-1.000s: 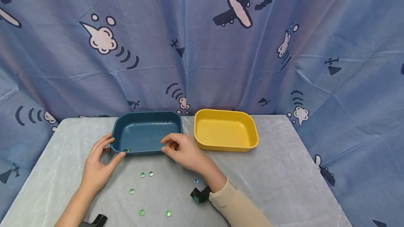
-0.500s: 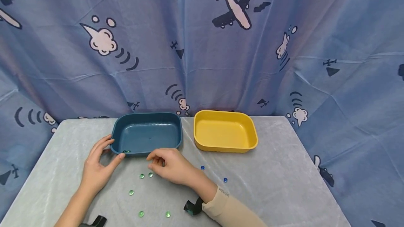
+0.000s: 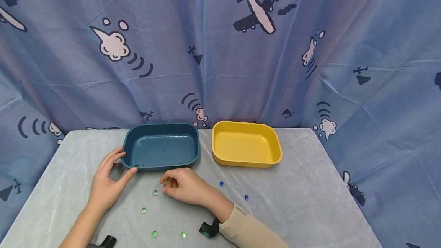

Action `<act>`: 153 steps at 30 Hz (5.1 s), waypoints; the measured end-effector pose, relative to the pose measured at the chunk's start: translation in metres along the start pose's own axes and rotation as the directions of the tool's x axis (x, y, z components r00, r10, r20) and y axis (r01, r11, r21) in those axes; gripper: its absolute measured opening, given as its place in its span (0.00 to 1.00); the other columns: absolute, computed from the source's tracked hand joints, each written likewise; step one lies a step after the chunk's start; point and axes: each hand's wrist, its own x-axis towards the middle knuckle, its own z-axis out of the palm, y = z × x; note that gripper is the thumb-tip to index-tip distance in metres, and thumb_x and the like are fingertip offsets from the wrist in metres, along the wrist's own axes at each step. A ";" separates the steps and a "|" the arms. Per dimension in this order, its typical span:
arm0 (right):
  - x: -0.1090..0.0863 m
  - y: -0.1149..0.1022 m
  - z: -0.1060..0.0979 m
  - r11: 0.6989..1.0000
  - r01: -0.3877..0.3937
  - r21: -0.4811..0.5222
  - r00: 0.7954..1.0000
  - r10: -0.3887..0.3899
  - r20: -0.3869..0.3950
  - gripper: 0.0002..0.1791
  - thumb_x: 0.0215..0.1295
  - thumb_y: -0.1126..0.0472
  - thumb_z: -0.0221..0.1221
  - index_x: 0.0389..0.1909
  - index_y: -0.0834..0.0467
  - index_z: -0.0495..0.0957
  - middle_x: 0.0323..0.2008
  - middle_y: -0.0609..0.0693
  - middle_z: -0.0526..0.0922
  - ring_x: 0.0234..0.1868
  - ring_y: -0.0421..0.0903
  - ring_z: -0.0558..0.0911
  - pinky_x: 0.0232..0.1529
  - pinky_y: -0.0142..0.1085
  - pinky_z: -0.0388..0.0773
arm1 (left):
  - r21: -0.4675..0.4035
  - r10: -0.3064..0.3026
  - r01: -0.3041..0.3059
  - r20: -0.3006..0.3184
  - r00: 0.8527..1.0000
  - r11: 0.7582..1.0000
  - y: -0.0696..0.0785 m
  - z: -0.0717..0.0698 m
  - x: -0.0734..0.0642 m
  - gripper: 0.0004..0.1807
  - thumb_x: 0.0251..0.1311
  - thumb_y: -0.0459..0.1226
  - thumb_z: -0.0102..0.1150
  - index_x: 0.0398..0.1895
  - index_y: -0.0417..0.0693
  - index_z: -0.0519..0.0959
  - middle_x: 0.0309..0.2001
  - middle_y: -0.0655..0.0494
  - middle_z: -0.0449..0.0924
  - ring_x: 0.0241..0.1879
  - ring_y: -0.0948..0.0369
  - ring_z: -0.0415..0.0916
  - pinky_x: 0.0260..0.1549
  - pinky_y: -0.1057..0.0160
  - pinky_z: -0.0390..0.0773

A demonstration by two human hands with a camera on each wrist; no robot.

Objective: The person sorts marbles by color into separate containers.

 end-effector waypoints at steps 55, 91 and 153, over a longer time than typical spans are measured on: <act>0.001 0.008 0.003 0.997 0.019 -0.079 0.994 -0.010 0.111 0.07 0.75 0.64 0.68 0.50 0.53 0.87 0.31 0.34 0.81 0.31 0.27 0.76 0.36 0.20 0.77 | 0.012 0.009 -0.009 0.003 1.000 1.000 -0.005 0.000 0.000 0.36 0.55 0.25 0.82 0.69 0.37 0.81 0.76 0.41 0.73 0.72 0.77 0.67 0.60 0.80 0.70; -0.005 -0.012 -0.022 0.989 0.143 0.027 0.990 -0.143 0.002 0.09 0.76 0.66 0.67 0.53 0.59 0.86 0.37 0.39 0.84 0.35 0.27 0.77 0.38 0.22 0.82 | 0.017 0.000 0.000 0.003 1.000 1.000 -0.003 0.001 -0.002 0.36 0.56 0.25 0.82 0.69 0.37 0.81 0.77 0.45 0.73 0.72 0.77 0.66 0.60 0.81 0.70; -0.007 0.015 -0.058 0.976 -0.084 0.201 0.899 0.161 -0.408 0.10 0.79 0.62 0.67 0.56 0.56 0.87 0.38 0.43 0.85 0.35 0.42 0.80 0.37 0.31 0.81 | 0.007 0.028 -0.029 0.009 1.000 1.000 -0.002 0.003 0.003 0.36 0.54 0.24 0.82 0.69 0.37 0.81 0.77 0.43 0.73 0.72 0.74 0.68 0.60 0.80 0.72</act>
